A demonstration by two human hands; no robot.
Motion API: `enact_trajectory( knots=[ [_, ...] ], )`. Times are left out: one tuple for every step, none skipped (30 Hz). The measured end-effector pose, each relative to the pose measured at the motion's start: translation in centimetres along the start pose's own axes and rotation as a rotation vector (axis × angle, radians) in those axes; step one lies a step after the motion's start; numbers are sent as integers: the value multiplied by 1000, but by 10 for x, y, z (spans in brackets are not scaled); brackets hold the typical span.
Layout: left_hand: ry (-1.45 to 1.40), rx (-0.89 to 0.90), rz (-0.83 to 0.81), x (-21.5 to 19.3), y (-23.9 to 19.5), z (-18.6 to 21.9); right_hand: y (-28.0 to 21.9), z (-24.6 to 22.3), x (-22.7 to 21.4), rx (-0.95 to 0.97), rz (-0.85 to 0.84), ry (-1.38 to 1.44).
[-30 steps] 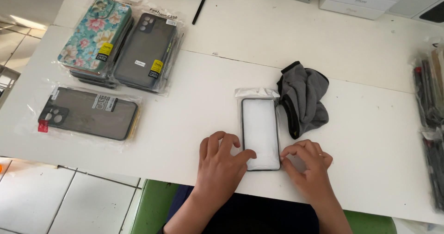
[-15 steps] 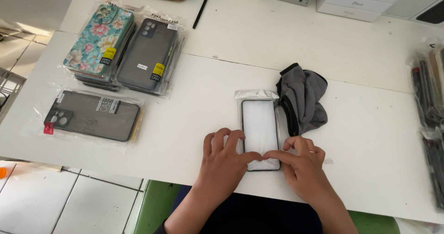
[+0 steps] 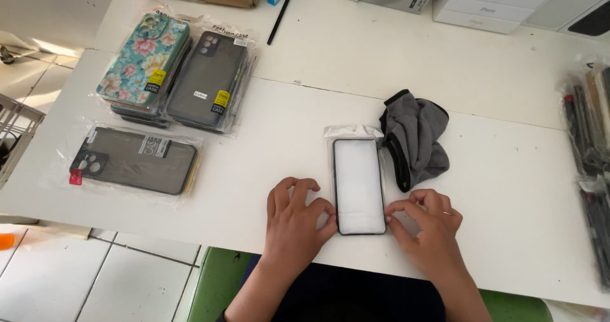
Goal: A person cleans a smartphone with a cloth and fits it into several different protective cases to check their compatibility and appearance.
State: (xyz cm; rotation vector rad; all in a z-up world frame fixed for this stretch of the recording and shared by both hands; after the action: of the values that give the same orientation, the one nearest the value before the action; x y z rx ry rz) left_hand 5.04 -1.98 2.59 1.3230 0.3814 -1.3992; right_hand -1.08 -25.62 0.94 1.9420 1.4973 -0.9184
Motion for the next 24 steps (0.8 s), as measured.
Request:
enact_trajectory(
  knots=[
    [1,0,1,-1,0,-1,0,3,1,-1,0,0],
    [-14,0,-9,-1,0,-1,1,8,1,14,9,-4],
    [-30,2,-19,0,-1,-1,0,13,1,31,19,-10],
    [-31,3,-20,0,0,-2,1,14,1,32,20,-10],
    [-31,22,-6,-1,1,-2,1,16,3,37,13,-3],
    [-32,42,7,-3,1,-2,1,17,4,42,6,5],
    [-32,42,7,-5,2,-3,1,16,4,41,6,5],
    [-64,68,13,-8,3,-3,1,15,5,43,-11,44],
    [-96,96,20,-10,5,-3,1,14,5,45,-26,81],
    [-96,98,22,-12,6,-3,2,15,5,44,-23,81],
    [-141,99,-7,-13,6,-4,2,16,5,32,-25,118],
    [-185,100,-36,-13,6,-4,2,17,5,20,-27,154],
    [-185,102,-35,-13,5,-5,1,15,4,19,-24,154],
    [-195,71,-52,-11,4,-8,0,14,1,37,4,200],
    [-205,39,-70,-9,4,-10,-1,13,-2,55,33,246],
    [-206,42,-69,-5,3,-10,0,8,-2,54,36,247],
    [-149,16,-101,0,1,-11,0,5,-3,76,52,219],
    [-92,-11,-133,5,-2,-13,-1,1,-3,98,68,192],
    [-91,-12,-133,4,-2,-9,-2,-1,-3,97,68,192],
    [-108,21,-163,4,-3,-3,-3,-4,-1,96,30,124],
    [-124,54,-190,4,-3,2,-3,-7,1,93,-6,56],
    [-122,54,-187,4,-4,4,-3,-10,3,89,-5,57],
    [-150,63,-187,5,-5,7,-4,-12,5,104,-15,75],
    [-179,72,-188,6,-7,11,-5,-13,7,119,-24,94]
  ],
)
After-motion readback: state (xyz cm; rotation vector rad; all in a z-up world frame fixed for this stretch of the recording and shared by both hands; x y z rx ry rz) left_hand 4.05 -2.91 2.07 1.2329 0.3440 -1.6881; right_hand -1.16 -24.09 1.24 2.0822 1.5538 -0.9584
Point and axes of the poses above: each hand's wrist, its own y-axis towards the middle knuckle, its own x-axis out of the palm, z = x × y, the point moved 6 cm from there along y, towards the middle knuckle, and after that the axes turned 11 degrees about y, right-handed, at the moved point
